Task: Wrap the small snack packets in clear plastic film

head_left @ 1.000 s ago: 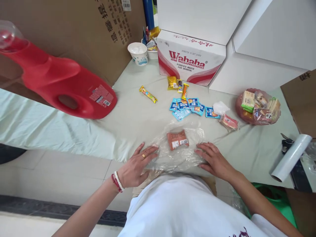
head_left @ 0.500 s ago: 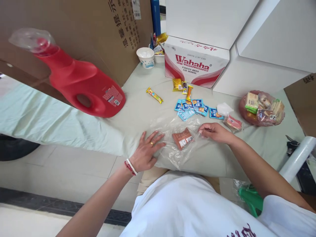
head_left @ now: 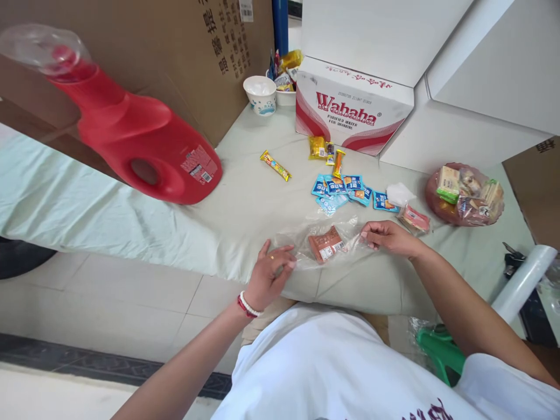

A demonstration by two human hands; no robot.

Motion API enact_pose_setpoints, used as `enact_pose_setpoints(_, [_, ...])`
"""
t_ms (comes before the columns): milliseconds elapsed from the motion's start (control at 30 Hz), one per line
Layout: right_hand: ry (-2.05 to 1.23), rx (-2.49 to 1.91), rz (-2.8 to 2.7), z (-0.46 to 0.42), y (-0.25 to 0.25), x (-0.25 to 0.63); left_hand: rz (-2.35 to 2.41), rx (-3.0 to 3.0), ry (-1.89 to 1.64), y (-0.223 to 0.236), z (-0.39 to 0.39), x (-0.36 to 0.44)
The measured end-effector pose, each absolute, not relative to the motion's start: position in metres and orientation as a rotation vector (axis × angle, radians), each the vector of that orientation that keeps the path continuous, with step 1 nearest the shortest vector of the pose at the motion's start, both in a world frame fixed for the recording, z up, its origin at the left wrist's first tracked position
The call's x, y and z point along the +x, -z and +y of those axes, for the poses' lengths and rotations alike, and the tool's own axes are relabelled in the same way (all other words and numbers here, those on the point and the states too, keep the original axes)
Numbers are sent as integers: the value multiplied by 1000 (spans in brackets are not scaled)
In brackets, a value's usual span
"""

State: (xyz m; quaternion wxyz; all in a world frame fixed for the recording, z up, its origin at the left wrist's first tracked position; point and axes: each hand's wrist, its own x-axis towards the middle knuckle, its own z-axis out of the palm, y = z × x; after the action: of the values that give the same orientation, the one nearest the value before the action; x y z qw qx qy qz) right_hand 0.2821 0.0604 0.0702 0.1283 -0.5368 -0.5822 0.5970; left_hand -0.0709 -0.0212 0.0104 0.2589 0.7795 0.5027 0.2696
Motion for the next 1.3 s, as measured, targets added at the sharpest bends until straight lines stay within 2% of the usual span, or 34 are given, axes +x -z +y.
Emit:
enact_pose_setpoints(167, [-1650, -1708, -1834, 67, -65, 286, 1888, 1934, -854, -6, -2, -66])
enact_pose_setpoints(233, [-1324, -1900, -2083, 74, -68, 284, 2043, 1940, -771, -4, 3, -61])
enact_pose_setpoints(300, [-821, -2036, -2311, 84, -76, 274, 2125, 1942, -689, -2, 5, -56])
enact_pose_setpoints(333, [-607, -2018, -2392, 91, -80, 266, 2142, 1939, -673, 0, 6, -55])
enact_pose_setpoints(400, [-387, -1816, -2527, 108, -85, 241, 2169, 1920, -697, 5, 6, -53])
enact_pose_setpoints(500, [-382, -1464, -2724, 136, -81, 195, 2221, 1876, -767, 12, 7, -53])
enact_pose_setpoints(733, [-482, -1666, -2901, 182, -59, 135, 2293, 1773, -540, 0, 21, -52])
enact_pose_setpoints(867, [-588, -1467, -2967, 186, -69, 144, 2256, 1732, -527, -5, 27, -50])
enact_pose_setpoints(967, [-519, -1195, -2967, 171, -86, 156, 2206, 1770, -580, -4, 27, -50])
enact_pose_setpoints(1133, [-234, -1135, -3079, 108, -109, 170, 2182, 1791, -553, -2, 29, -46])
enact_pose_setpoints(1300, [-281, -1048, -3174, 43, -84, 187, 2178, 1733, -543, -2, 37, -52])
